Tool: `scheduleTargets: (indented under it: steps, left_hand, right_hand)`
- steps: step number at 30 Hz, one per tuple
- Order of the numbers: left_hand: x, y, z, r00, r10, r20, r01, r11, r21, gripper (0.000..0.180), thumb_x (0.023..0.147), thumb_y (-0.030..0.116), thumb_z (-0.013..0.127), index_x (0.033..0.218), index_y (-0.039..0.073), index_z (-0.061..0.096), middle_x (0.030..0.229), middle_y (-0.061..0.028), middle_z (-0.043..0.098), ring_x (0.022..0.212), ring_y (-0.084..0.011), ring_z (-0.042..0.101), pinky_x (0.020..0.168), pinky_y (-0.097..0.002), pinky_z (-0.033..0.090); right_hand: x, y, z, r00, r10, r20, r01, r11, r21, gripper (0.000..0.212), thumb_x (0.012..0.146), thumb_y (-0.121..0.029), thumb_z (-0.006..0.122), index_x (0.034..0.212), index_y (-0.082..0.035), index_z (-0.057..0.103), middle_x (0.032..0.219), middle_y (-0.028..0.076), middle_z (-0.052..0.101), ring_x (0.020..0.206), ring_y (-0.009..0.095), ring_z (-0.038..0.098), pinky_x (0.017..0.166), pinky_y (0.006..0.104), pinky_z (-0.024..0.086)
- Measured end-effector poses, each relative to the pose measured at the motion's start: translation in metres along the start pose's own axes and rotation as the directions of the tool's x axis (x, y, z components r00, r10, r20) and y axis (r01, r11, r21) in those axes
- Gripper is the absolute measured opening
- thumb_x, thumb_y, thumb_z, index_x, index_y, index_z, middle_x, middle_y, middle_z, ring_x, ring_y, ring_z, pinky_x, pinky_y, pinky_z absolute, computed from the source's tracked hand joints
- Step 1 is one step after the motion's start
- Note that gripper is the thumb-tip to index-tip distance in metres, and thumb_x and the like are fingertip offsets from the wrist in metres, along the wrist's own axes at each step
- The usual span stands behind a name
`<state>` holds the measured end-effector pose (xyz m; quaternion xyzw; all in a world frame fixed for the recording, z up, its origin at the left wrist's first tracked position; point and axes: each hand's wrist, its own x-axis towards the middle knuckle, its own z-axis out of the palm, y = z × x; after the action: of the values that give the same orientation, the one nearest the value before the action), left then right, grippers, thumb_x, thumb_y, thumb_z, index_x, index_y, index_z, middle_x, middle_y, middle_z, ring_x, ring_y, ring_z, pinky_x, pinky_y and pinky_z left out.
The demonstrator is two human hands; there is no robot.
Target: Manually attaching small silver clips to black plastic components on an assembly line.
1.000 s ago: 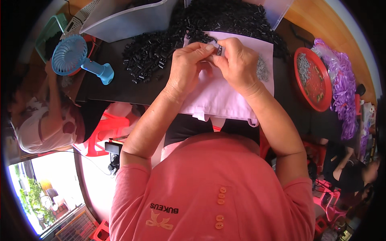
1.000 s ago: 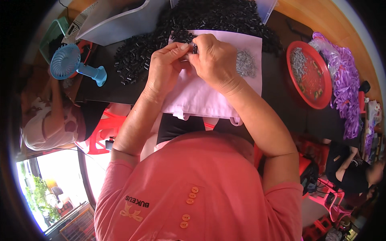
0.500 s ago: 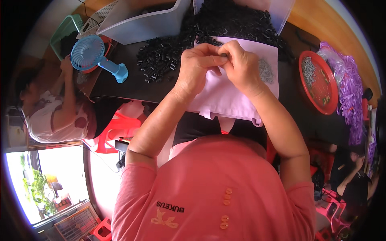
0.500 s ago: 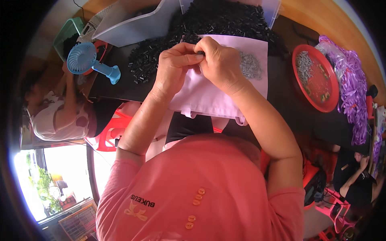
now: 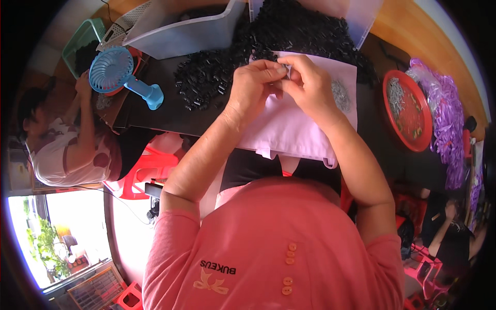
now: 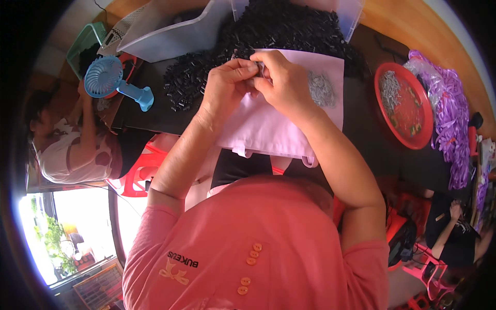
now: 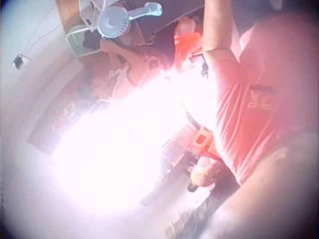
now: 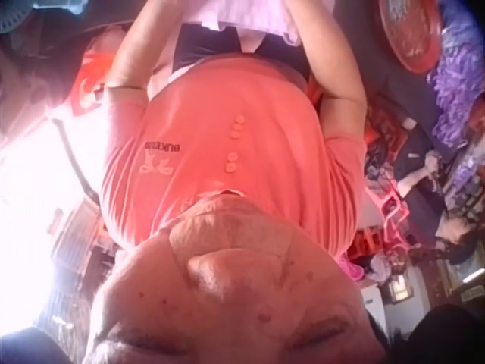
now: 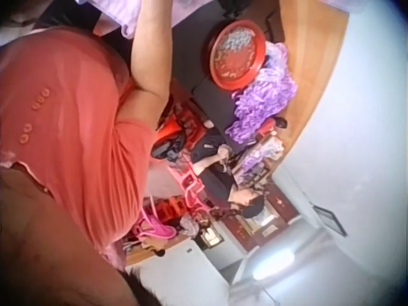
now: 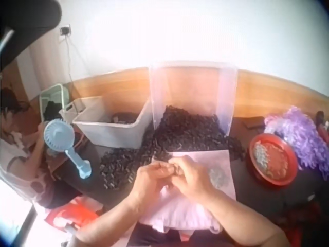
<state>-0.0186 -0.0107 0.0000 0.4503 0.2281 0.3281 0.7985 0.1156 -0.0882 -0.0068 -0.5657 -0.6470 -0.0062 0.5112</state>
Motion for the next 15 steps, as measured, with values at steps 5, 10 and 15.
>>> scheduleTargets:
  steps: [5,10,15]
  left_hand:
    - [0.002,-0.002,0.004,1.0,0.006,-0.019,-0.005,0.999,0.052,0.011,0.089,0.007,0.065,0.089,-0.004,0.064,0.079,-0.0103,0.068,0.061,-0.0145,0.062,0.055,-0.0259,0.049]
    - [0.005,-0.001,0.001,0.999,0.03,0.029,-0.035,0.983,0.179,0.008,0.087,0.005,0.067,0.088,-0.003,0.066,0.079,-0.0066,0.067,0.065,-0.0118,0.061,0.059,-0.024,0.049]
    - [0.0,-0.007,0.004,0.999,-0.018,0.04,0.012,0.991,0.132,0.011,0.085,0.008,0.071,0.089,0.0,0.066,0.079,-0.0044,0.067,0.067,-0.0093,0.059,0.06,-0.0228,0.047]
  right_hand:
    - [0.002,-0.001,-0.002,0.99,-0.143,-0.02,0.136,0.972,-0.191,0.036,0.069,0.001,0.066,0.105,-0.005,0.06,0.084,0.011,0.061,0.07,0.031,0.063,0.061,0.0403,0.05]
    - [0.002,-0.01,-0.003,0.998,-0.059,-0.038,0.053,0.989,-0.142,0.036,0.065,0.003,0.068,0.099,-0.006,0.06,0.079,0.009,0.057,0.065,0.026,0.06,0.057,0.038,0.047]
    - [-0.001,-0.003,-0.002,0.996,-0.071,-0.055,0.06,0.981,-0.183,0.03,0.065,0.003,0.068,0.093,-0.003,0.059,0.079,0.012,0.059,0.067,0.031,0.059,0.059,0.0397,0.047]
